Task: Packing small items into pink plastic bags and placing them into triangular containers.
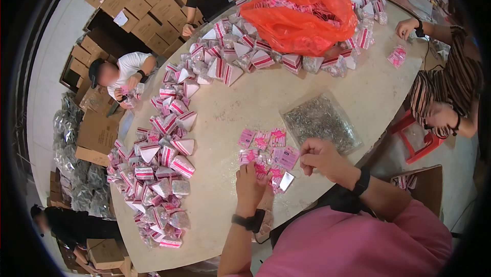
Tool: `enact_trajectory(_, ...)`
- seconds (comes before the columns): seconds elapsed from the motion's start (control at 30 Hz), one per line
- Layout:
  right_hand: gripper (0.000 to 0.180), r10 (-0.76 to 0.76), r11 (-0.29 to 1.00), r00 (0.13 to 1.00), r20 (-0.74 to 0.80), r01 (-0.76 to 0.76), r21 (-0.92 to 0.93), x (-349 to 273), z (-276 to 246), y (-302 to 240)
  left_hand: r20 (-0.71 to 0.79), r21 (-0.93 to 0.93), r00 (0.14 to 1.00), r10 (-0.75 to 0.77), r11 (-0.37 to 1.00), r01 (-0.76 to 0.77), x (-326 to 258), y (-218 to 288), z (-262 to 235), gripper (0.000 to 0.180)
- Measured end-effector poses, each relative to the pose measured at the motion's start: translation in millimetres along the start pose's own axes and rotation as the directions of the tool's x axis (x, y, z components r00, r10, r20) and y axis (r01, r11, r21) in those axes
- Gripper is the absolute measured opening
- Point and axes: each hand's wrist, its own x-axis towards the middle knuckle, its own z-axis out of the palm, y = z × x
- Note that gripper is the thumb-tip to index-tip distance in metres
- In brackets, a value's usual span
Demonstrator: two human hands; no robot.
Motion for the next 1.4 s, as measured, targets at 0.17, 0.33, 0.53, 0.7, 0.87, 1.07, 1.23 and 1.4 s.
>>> enact_trajectory(0.17, 0.005, 0.009, 0.998, 1.0, -0.004, -0.009, -0.062, 1, 3, 4, 0.027, 0.014, 0.999, 0.021, 1.0, -0.022, 3, -14, 3, 0.055)
enact_trajectory(0.33, 0.005, 0.039, 0.996, 0.998, -0.041, -0.042, -0.075, 5, -1, 10, -0.05, -0.071, 0.999, 0.004, 0.997, -0.007, 11, -11, -7, 0.049)
enact_trajectory(0.53, 0.007, -0.088, 0.995, 0.993, -0.082, 0.085, -0.043, 19, 12, 6, -0.14, -0.222, 0.99, 0.02, 0.974, -0.051, 5, 15, -52, 0.042)
enact_trajectory(0.7, 0.007, -0.024, 0.999, 0.997, -0.072, 0.021, -0.042, 33, 22, 16, -0.136, -0.204, 0.986, 0.1, 0.971, -0.127, -3, 40, -65, 0.046)
enact_trajectory(0.87, 0.006, 0.045, 0.948, 0.994, 0.096, -0.072, 0.311, 34, 37, 18, -0.117, -0.149, 0.975, 0.189, 0.967, -0.206, -9, 51, -60, 0.047)
enact_trajectory(1.07, 0.006, 0.054, 0.885, 0.983, 0.178, -0.13, 0.448, 34, 43, 12, -0.056, -0.257, 0.99, 0.132, 0.956, -0.142, -19, 53, -58, 0.044)
enact_trajectory(1.23, 0.006, 0.025, 0.944, 0.984, 0.175, -0.081, 0.32, 24, 53, -1, -0.218, -0.362, 0.973, 0.077, 0.919, -0.154, -11, 70, -77, 0.032)
enact_trajectory(1.4, 0.008, -0.002, 0.942, 0.979, 0.205, -0.067, 0.329, 20, 58, 6, -0.31, -0.276, 0.929, 0.2, 0.917, -0.29, -1, 76, -77, 0.008)
